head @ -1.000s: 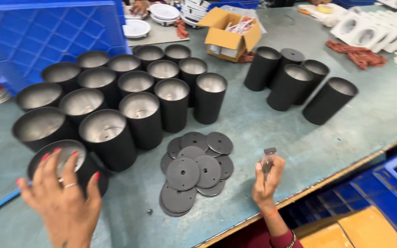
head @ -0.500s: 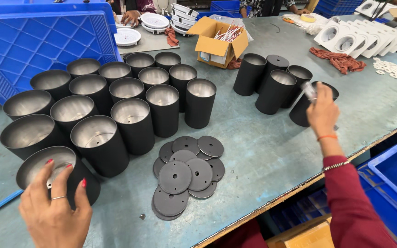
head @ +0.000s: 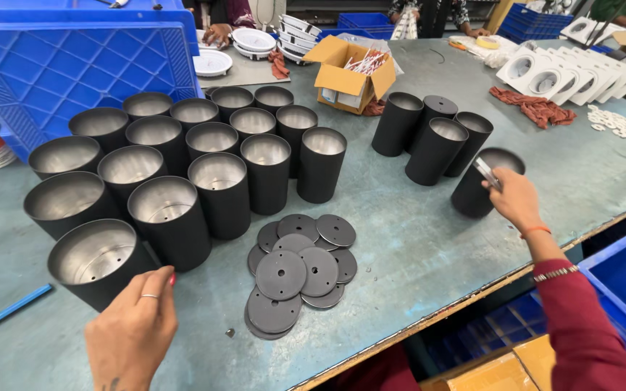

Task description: The person repeatedly picks up black cylindrical containers and circular metal discs, inserts a metal rod into the disc, and places the disc into the cylinder. The person then sets the cylinder aside and repeats the process with new items.

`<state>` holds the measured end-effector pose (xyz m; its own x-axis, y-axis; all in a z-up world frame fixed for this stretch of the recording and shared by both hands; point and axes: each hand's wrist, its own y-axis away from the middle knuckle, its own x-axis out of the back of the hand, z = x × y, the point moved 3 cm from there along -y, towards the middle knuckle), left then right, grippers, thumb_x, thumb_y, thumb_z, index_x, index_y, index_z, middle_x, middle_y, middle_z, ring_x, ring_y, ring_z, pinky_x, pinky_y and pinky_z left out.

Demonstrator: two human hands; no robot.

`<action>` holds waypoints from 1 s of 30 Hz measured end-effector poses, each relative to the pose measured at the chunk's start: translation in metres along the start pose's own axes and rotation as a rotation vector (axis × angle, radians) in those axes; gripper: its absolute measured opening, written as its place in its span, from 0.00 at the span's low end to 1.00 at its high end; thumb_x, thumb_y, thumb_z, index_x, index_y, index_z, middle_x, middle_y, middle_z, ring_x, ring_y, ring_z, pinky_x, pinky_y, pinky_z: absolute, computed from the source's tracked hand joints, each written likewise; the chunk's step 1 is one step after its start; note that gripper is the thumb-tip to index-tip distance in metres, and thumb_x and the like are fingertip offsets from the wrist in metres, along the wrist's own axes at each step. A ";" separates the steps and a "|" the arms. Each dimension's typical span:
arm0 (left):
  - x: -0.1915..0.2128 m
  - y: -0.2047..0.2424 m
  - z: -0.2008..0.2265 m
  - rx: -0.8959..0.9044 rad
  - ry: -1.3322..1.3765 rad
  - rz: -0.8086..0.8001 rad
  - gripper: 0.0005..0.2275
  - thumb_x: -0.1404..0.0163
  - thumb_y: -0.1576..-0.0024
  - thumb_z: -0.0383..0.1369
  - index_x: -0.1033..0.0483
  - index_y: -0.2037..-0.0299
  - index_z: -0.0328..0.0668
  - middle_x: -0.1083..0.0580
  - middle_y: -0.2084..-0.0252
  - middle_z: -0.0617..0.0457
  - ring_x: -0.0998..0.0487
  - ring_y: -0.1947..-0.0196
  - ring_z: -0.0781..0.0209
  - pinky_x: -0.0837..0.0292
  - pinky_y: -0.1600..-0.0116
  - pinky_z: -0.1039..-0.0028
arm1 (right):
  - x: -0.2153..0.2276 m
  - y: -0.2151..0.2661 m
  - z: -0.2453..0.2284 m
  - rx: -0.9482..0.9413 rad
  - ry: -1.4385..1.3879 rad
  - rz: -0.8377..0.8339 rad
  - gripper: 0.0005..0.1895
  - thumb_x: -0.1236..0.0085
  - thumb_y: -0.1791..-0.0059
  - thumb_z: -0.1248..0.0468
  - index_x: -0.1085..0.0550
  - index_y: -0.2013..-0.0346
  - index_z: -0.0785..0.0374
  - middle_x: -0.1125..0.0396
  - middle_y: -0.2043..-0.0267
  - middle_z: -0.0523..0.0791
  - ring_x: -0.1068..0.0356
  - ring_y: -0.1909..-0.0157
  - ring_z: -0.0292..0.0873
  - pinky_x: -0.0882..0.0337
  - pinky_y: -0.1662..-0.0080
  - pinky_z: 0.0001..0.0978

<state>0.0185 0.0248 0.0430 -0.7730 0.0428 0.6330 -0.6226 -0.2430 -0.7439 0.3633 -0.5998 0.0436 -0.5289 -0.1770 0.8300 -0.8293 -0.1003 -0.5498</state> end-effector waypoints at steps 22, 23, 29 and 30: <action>0.027 -0.006 0.027 -0.075 0.255 0.026 0.04 0.44 0.44 0.27 0.20 0.61 0.42 0.22 0.60 0.56 0.20 0.66 0.54 0.26 0.63 0.66 | 0.142 0.094 -0.222 0.386 -0.281 -0.280 0.14 0.30 0.60 0.56 0.23 0.68 0.60 0.31 0.75 0.52 0.32 0.73 0.57 0.33 0.69 0.44; 0.029 -0.007 0.027 -0.064 0.254 0.050 0.04 0.44 0.44 0.27 0.20 0.60 0.41 0.22 0.59 0.55 0.20 0.65 0.54 0.26 0.62 0.66 | 0.152 0.097 -0.240 0.403 -0.352 -0.289 0.15 0.28 0.61 0.57 0.23 0.68 0.61 0.32 0.76 0.51 0.33 0.76 0.55 0.33 0.70 0.41; 0.043 -0.009 0.027 0.097 0.408 0.167 0.07 0.43 0.43 0.26 0.20 0.56 0.41 0.21 0.54 0.54 0.18 0.59 0.54 0.24 0.57 0.69 | 0.164 0.120 -0.359 0.905 -0.651 -0.248 0.17 0.39 0.67 0.73 0.24 0.63 0.60 0.29 0.66 0.46 0.28 0.70 0.53 0.32 0.70 0.38; 0.045 -0.007 0.027 0.135 0.448 0.182 0.07 0.43 0.43 0.26 0.19 0.56 0.41 0.21 0.53 0.53 0.18 0.58 0.54 0.24 0.56 0.69 | 0.159 0.124 -0.376 0.945 -0.634 -0.259 0.16 0.39 0.67 0.73 0.25 0.65 0.59 0.30 0.67 0.45 0.29 0.71 0.52 0.34 0.71 0.39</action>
<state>-0.0082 0.0018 0.0827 -0.8626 0.3927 0.3189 -0.4740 -0.4074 -0.7806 0.1080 -0.2719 0.1427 0.0426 -0.4752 0.8788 -0.2933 -0.8468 -0.4437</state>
